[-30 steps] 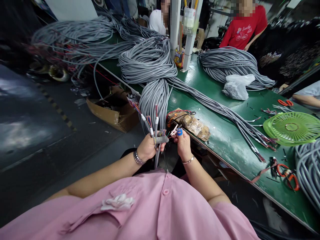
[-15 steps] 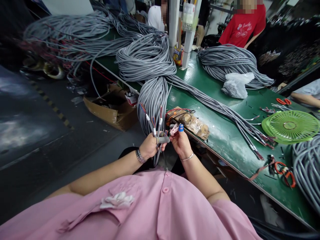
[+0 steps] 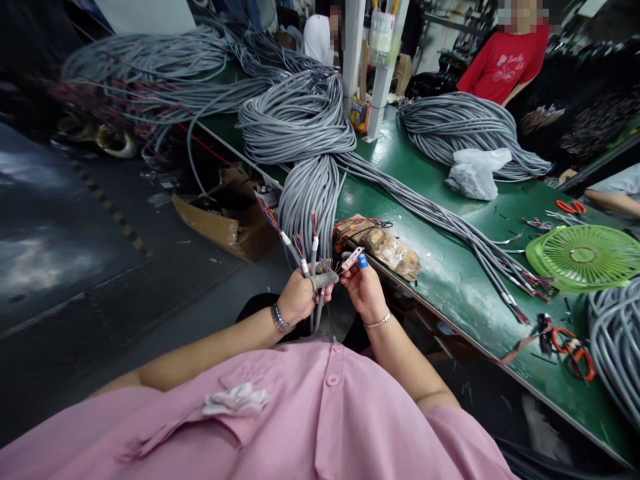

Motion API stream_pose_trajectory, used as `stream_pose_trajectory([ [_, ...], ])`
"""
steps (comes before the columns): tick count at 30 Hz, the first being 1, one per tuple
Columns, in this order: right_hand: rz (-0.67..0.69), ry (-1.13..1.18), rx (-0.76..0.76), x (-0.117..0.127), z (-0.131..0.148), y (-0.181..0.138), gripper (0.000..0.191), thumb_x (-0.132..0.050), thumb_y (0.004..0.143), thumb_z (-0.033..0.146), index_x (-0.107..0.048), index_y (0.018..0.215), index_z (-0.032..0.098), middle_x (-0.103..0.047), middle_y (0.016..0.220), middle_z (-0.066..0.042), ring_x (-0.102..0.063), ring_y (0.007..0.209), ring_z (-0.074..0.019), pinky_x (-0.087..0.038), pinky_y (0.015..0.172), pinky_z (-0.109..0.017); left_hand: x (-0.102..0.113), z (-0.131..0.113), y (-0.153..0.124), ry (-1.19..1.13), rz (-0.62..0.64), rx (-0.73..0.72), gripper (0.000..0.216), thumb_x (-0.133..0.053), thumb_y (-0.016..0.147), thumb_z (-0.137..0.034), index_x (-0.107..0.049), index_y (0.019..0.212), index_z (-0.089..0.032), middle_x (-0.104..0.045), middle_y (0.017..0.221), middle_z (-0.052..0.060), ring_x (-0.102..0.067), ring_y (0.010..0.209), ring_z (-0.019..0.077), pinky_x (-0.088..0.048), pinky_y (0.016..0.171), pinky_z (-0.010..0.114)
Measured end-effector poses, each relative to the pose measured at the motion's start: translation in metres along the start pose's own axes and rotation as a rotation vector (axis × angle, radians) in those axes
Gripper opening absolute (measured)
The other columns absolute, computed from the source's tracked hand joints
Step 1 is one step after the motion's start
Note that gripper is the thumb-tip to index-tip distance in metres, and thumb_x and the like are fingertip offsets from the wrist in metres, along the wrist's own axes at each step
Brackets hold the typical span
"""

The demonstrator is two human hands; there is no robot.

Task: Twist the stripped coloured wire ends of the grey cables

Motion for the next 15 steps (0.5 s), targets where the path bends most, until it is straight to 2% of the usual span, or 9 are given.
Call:
stream_pose_trajectory([
  [6, -0.189, -0.213, 0.237, 0.017, 0.004, 0.003, 0.038, -0.063, 0.080, 0.053, -0.063, 0.073, 0.016, -0.061, 0.065, 0.000, -0.045, 0.054, -0.0075, -0.038, 0.050, -0.019, 0.000, 0.004, 0.001, -0.005, -0.001, 0.016, 0.018, -0.075, 0.069, -0.024, -0.060, 0.067, -0.014, -0.057, 0.047, -0.002, -0.050, 0.039, 0.0092, -0.035, 0.039, 0.021],
  [8, -0.137, -0.191, 0.196, 0.017, 0.001, 0.006, 0.042, -0.060, 0.080, 0.058, -0.065, 0.076, 0.016, -0.062, 0.068, -0.001, -0.047, 0.055, -0.0082, -0.040, 0.051, -0.020, 0.000, 0.006, 0.002, -0.004, -0.004, 0.020, 0.018, -0.075, 0.069, -0.024, -0.060, 0.067, -0.014, -0.057, 0.048, -0.002, -0.050, 0.039, 0.0094, -0.035, 0.039, 0.021],
  [11, -0.003, -0.029, 0.017, 0.010, -0.005, 0.010, 0.045, -0.061, 0.078, 0.061, -0.066, 0.084, 0.017, -0.063, 0.073, -0.001, -0.050, 0.059, -0.0095, -0.044, 0.054, -0.021, -0.001, 0.006, 0.003, 0.005, -0.006, 0.016, 0.019, -0.075, 0.067, -0.025, -0.060, 0.066, -0.014, -0.057, 0.048, -0.001, -0.050, 0.039, 0.0094, -0.036, 0.039, 0.021],
  [15, -0.028, 0.099, -0.028, 0.007, -0.005, 0.013, 0.036, -0.066, 0.078, 0.054, -0.066, 0.082, 0.018, -0.063, 0.073, 0.000, -0.053, 0.062, -0.0103, -0.046, 0.058, -0.022, -0.004, 0.004, 0.004, 0.025, -0.024, 0.005, 0.018, -0.075, 0.066, -0.025, -0.061, 0.065, -0.015, -0.057, 0.047, -0.002, -0.049, 0.039, 0.0090, -0.035, 0.039, 0.021],
])
Point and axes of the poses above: each hand's wrist, its own y-axis towards the middle knuckle, its own x-axis out of the back of the hand, z = x × y, the point moved 5 cm from there along y, towards the middle knuckle
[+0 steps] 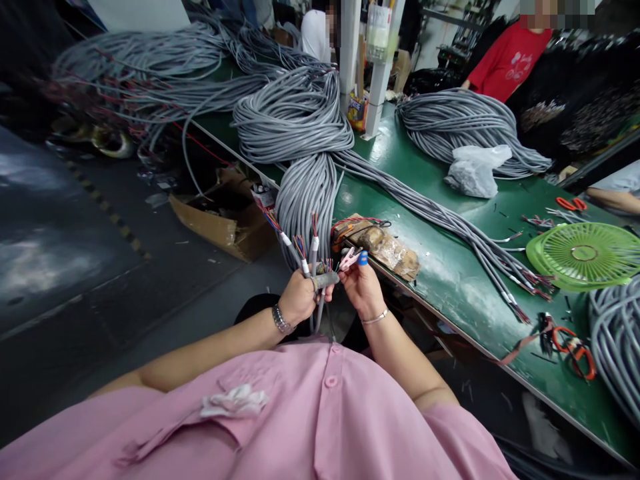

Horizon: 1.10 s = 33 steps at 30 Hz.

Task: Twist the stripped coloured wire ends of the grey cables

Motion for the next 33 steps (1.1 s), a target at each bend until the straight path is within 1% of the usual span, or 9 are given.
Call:
stream_pose_trajectory([
  [3, -0.020, 0.026, 0.014, -0.001, 0.000, 0.000, 0.033, -0.067, 0.079, 0.051, -0.066, 0.079, 0.018, -0.062, 0.070, 0.000, -0.052, 0.062, -0.0101, -0.046, 0.058, -0.022, -0.002, 0.000, 0.000, 0.031, -0.002, -0.002, 0.020, -0.074, 0.067, -0.025, -0.058, 0.061, -0.015, -0.057, 0.046, -0.002, -0.049, 0.038, 0.0087, -0.033, 0.038, 0.021],
  [6, 0.007, 0.035, 0.013, -0.001, -0.002, -0.001, 0.035, -0.066, 0.079, 0.054, -0.065, 0.080, 0.019, -0.062, 0.072, 0.000, -0.054, 0.064, -0.0106, -0.047, 0.060, -0.023, -0.003, 0.000, -0.001, 0.044, -0.001, -0.007, 0.021, -0.074, 0.067, -0.025, -0.057, 0.060, -0.014, -0.057, 0.046, -0.002, -0.049, 0.037, 0.0085, -0.031, 0.037, 0.020],
  [9, 0.052, 0.076, -0.039, 0.000, -0.007, -0.004, 0.042, -0.060, 0.080, 0.061, -0.065, 0.087, 0.020, -0.064, 0.076, -0.001, -0.056, 0.066, -0.0116, -0.049, 0.061, -0.024, -0.001, 0.000, -0.004, 0.035, 0.002, -0.013, 0.021, -0.074, 0.068, -0.027, -0.059, 0.063, -0.014, -0.056, 0.046, -0.002, -0.048, 0.038, 0.0082, -0.031, 0.037, 0.020],
  [12, 0.046, 0.113, -0.109, 0.006, -0.011, -0.008, 0.049, -0.053, 0.081, 0.066, -0.065, 0.089, 0.019, -0.066, 0.080, -0.002, -0.058, 0.066, -0.0122, -0.049, 0.062, -0.025, 0.003, 0.000, -0.007, 0.028, -0.005, -0.016, 0.021, -0.075, 0.068, -0.028, -0.060, 0.066, -0.014, -0.057, 0.047, -0.002, -0.048, 0.038, 0.0083, -0.033, 0.038, 0.020],
  [17, -0.021, 0.088, -0.148, 0.022, -0.013, -0.018, 0.042, -0.056, 0.083, 0.060, -0.065, 0.087, 0.019, -0.066, 0.080, -0.002, -0.057, 0.064, -0.0111, -0.048, 0.060, -0.023, 0.011, 0.002, -0.012, 0.097, -0.020, -0.016, 0.022, -0.075, 0.068, -0.030, -0.061, 0.069, -0.014, -0.059, 0.049, -0.001, -0.053, 0.041, 0.0102, -0.029, 0.038, 0.020],
  [20, -0.040, 0.068, -0.141, 0.029, -0.012, -0.027, 0.038, -0.059, 0.082, 0.055, -0.066, 0.087, 0.018, -0.065, 0.078, -0.001, -0.057, 0.063, -0.0100, -0.048, 0.059, -0.022, 0.011, 0.002, -0.015, 0.131, -0.004, -0.040, 0.022, -0.074, 0.069, -0.030, -0.060, 0.067, -0.014, -0.059, 0.050, 0.000, -0.054, 0.042, 0.0111, -0.028, 0.038, 0.021],
  [24, -0.015, 0.026, -0.122, 0.033, -0.010, -0.040, 0.035, -0.060, 0.083, 0.049, -0.068, 0.094, 0.017, -0.064, 0.078, -0.001, -0.056, 0.062, -0.0089, -0.047, 0.059, -0.021, 0.008, 0.001, -0.024, 0.175, 0.005, -0.089, 0.023, -0.073, 0.070, -0.031, -0.059, 0.062, -0.014, -0.059, 0.050, 0.001, -0.054, 0.042, 0.0111, -0.030, 0.040, 0.022],
  [28, 0.005, -0.035, -0.103, 0.035, -0.010, -0.055, 0.032, -0.060, 0.083, 0.046, -0.069, 0.095, 0.018, -0.063, 0.078, -0.001, -0.054, 0.060, -0.0085, -0.046, 0.058, -0.021, 0.006, 0.001, -0.035, 0.207, -0.006, -0.139, 0.020, -0.073, 0.070, -0.031, -0.063, 0.067, -0.015, -0.060, 0.051, 0.000, -0.053, 0.044, 0.0111, -0.032, 0.042, 0.022],
  [33, 0.026, -0.079, -0.065, 0.035, -0.010, -0.070, 0.029, -0.063, 0.082, 0.041, -0.069, 0.097, 0.017, -0.062, 0.079, -0.001, -0.052, 0.061, -0.0087, -0.046, 0.058, -0.021, 0.006, 0.002, -0.047, 0.285, -0.001, -0.181, 0.018, -0.072, 0.073, -0.030, -0.063, 0.068, -0.016, -0.062, 0.054, 0.000, -0.054, 0.048, 0.0117, -0.038, 0.048, 0.023],
])
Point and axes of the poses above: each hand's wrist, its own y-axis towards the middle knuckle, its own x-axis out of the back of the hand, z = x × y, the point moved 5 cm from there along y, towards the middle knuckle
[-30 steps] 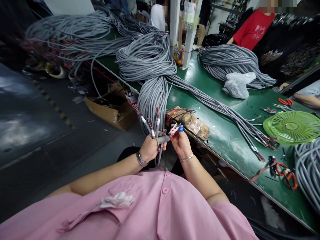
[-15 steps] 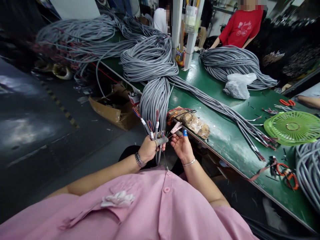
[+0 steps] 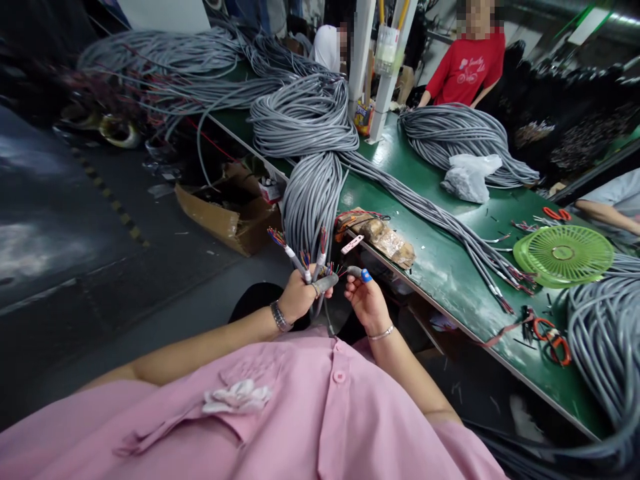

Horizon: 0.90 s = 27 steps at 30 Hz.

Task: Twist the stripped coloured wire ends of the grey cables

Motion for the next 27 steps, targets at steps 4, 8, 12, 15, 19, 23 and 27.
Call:
stream_pose_trajectory([
  [4, 0.010, -0.027, 0.019, -0.002, -0.001, -0.009, 0.025, -0.064, 0.082, 0.038, -0.069, 0.095, 0.017, -0.062, 0.078, -0.001, -0.051, 0.061, -0.0087, -0.046, 0.057, -0.021, -0.001, -0.005, -0.006, 0.031, 0.032, 0.001, 0.017, -0.075, 0.071, -0.029, -0.064, 0.067, -0.016, -0.064, 0.056, 0.001, -0.057, 0.051, 0.0135, -0.043, 0.051, 0.025],
  [8, -0.011, -0.081, 0.046, -0.002, 0.000, -0.015, 0.022, -0.065, 0.081, 0.037, -0.068, 0.090, 0.018, -0.062, 0.076, 0.000, -0.051, 0.059, -0.0089, -0.045, 0.055, -0.022, -0.005, -0.007, -0.005, 0.024, 0.027, 0.042, 0.019, -0.078, 0.068, -0.030, -0.065, 0.068, -0.016, -0.064, 0.056, 0.001, -0.058, 0.051, 0.0141, -0.044, 0.051, 0.025],
  [12, -0.058, -0.126, 0.088, 0.007, 0.005, -0.019, 0.019, -0.066, 0.079, 0.034, -0.067, 0.089, 0.018, -0.062, 0.075, 0.000, -0.050, 0.057, -0.0085, -0.041, 0.051, -0.021, -0.016, -0.001, 0.003, -0.072, 0.082, 0.098, 0.026, -0.080, 0.065, -0.032, -0.071, 0.081, -0.014, -0.070, 0.068, 0.005, -0.064, 0.060, 0.0169, -0.044, 0.050, 0.024],
  [15, -0.108, -0.142, 0.134, 0.019, 0.013, -0.023, 0.020, -0.066, 0.078, 0.032, -0.068, 0.091, 0.018, -0.061, 0.074, 0.000, -0.048, 0.055, -0.0079, -0.040, 0.050, -0.020, -0.018, 0.004, 0.007, -0.102, 0.102, 0.123, 0.033, -0.079, 0.065, -0.032, -0.072, 0.091, -0.013, -0.073, 0.079, 0.009, -0.065, 0.064, 0.0175, -0.035, 0.043, 0.021],
  [19, -0.147, -0.181, 0.177, 0.029, 0.025, -0.029, 0.020, -0.066, 0.078, 0.032, -0.069, 0.092, 0.018, -0.060, 0.074, 0.001, -0.045, 0.054, -0.0071, -0.037, 0.048, -0.020, -0.011, 0.007, 0.008, -0.124, 0.099, 0.129, 0.029, -0.077, 0.067, -0.029, -0.072, 0.091, -0.012, -0.073, 0.085, 0.012, -0.067, 0.067, 0.0175, -0.028, 0.040, 0.019],
  [23, -0.094, -0.376, 0.230, 0.010, 0.034, -0.038, 0.020, -0.066, 0.080, 0.031, -0.070, 0.095, 0.018, -0.060, 0.073, 0.000, -0.041, 0.052, -0.0067, -0.035, 0.049, -0.021, -0.005, 0.005, 0.004, -0.152, 0.109, 0.122, 0.027, -0.078, 0.065, -0.026, -0.072, 0.088, -0.013, -0.073, 0.081, 0.011, -0.066, 0.068, 0.0177, -0.037, 0.046, 0.020],
  [27, 0.108, -0.637, 0.311, -0.043, 0.041, -0.047, 0.023, -0.067, 0.080, 0.030, -0.070, 0.100, 0.020, -0.063, 0.077, -0.001, -0.046, 0.059, -0.0101, -0.038, 0.053, -0.023, -0.003, 0.000, -0.001, -0.105, 0.170, 0.020, 0.025, -0.078, 0.066, -0.026, -0.073, 0.087, -0.014, -0.072, 0.082, 0.008, -0.065, 0.075, 0.0189, -0.050, 0.067, 0.028],
])
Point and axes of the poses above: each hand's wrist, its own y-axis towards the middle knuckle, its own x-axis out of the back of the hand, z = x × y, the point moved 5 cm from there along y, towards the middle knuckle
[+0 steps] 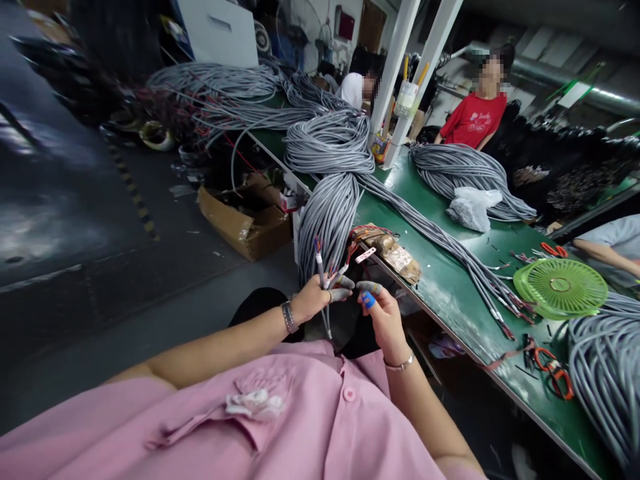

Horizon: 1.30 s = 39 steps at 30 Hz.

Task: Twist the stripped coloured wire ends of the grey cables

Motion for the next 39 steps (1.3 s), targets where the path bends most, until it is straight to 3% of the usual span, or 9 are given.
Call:
stream_pose_trajectory([
  [3, 0.103, -0.004, 0.111, -0.025, 0.025, 0.005, 0.037, -0.069, 0.079, 0.028, -0.062, 0.115, 0.026, -0.062, 0.079, 0.001, -0.052, 0.068, -0.0130, -0.043, 0.061, -0.024, 0.003, -0.002, -0.005, 0.186, 0.041, -0.114, 0.016, -0.077, 0.067, -0.026, -0.072, 0.079, -0.016, -0.068, 0.071, 0.002, -0.059, 0.066, 0.0157, -0.047, 0.063, 0.026],
  [6, 0.157, -0.123, 0.172, -0.036, 0.034, 0.008, 0.021, -0.067, 0.082, 0.029, -0.067, 0.101, 0.023, -0.061, 0.079, 0.000, -0.053, 0.070, -0.0134, -0.045, 0.068, -0.026, 0.004, -0.003, -0.009, 0.338, 0.103, -0.193, 0.011, -0.074, 0.071, -0.026, -0.069, 0.074, -0.016, -0.063, 0.065, -0.001, -0.057, 0.065, 0.0145, -0.046, 0.064, 0.025],
  [13, 0.035, -0.177, 0.188, -0.015, 0.013, -0.005, 0.016, -0.063, 0.085, 0.034, -0.070, 0.091, 0.020, -0.059, 0.068, 0.000, -0.048, 0.060, -0.0113, -0.041, 0.059, -0.025, 0.016, -0.016, -0.030, 0.480, 0.216, -0.278, 0.023, -0.064, 0.082, -0.027, -0.071, 0.101, -0.016, -0.071, 0.092, 0.007, -0.064, 0.082, 0.0179, -0.050, 0.076, 0.029],
  [18, -0.129, -0.018, 0.180, 0.018, 0.007, -0.013, 0.017, -0.062, 0.086, 0.034, -0.068, 0.091, 0.020, -0.058, 0.069, 0.000, -0.045, 0.057, -0.0098, -0.037, 0.054, -0.024, 0.053, -0.013, -0.043, 0.221, -0.005, -0.219, 0.025, -0.064, 0.084, -0.027, -0.071, 0.105, -0.017, -0.071, 0.104, 0.011, -0.066, 0.093, 0.0219, -0.051, 0.082, 0.033],
  [23, -0.260, -0.153, 0.250, 0.043, 0.020, -0.015, 0.016, -0.060, 0.086, 0.035, -0.066, 0.086, 0.020, -0.057, 0.068, -0.001, -0.047, 0.057, -0.0113, -0.040, 0.056, -0.026, 0.087, -0.018, -0.035, -0.184, -0.278, -0.245, 0.021, -0.066, 0.081, -0.027, -0.070, 0.098, -0.015, -0.071, 0.083, 0.006, -0.063, 0.058, 0.0111, -0.044, 0.051, 0.020],
  [27, 0.029, -0.461, 0.338, 0.010, 0.026, -0.006, 0.014, -0.059, 0.087, 0.030, -0.070, 0.087, 0.021, -0.062, 0.074, -0.004, -0.054, 0.066, -0.0153, -0.045, 0.064, -0.029, 0.068, -0.031, -0.019, -0.193, -0.175, -0.163, 0.026, -0.065, 0.082, -0.033, -0.069, 0.098, -0.013, -0.071, 0.085, 0.007, -0.059, 0.050, 0.0091, -0.038, 0.043, 0.019],
  [30, 0.237, -0.512, 0.284, -0.022, 0.009, 0.008, 0.014, -0.059, 0.087, 0.029, -0.071, 0.086, 0.021, -0.063, 0.076, -0.003, -0.055, 0.068, -0.0154, -0.045, 0.067, -0.029, 0.035, -0.035, -0.007, -0.038, 0.000, -0.080, 0.032, -0.064, 0.083, -0.035, -0.069, 0.106, -0.014, -0.071, 0.096, 0.011, -0.066, 0.076, 0.0172, -0.048, 0.058, 0.023],
  [33, 0.155, -0.312, 0.110, -0.031, -0.014, 0.023, 0.021, -0.057, 0.088, 0.038, -0.068, 0.089, 0.021, -0.061, 0.072, -0.002, -0.054, 0.061, -0.0136, -0.046, 0.059, -0.027, 0.010, -0.032, 0.002, 0.109, 0.139, -0.076, 0.033, -0.064, 0.083, -0.036, -0.068, 0.110, -0.017, -0.070, 0.097, 0.009, -0.064, 0.091, 0.0195, -0.051, 0.076, 0.028],
  [39, 0.139, -0.033, -0.112, -0.026, -0.030, 0.026, 0.023, -0.059, 0.086, 0.041, -0.065, 0.087, 0.019, -0.063, 0.068, 0.000, -0.055, 0.054, -0.0102, -0.046, 0.054, -0.024, 0.006, -0.008, 0.007, 0.227, 0.131, 0.037, 0.039, -0.057, 0.087, -0.043, -0.063, 0.113, -0.015, -0.061, 0.064, 0.000, -0.054, 0.050, 0.0099, -0.042, 0.047, 0.021],
])
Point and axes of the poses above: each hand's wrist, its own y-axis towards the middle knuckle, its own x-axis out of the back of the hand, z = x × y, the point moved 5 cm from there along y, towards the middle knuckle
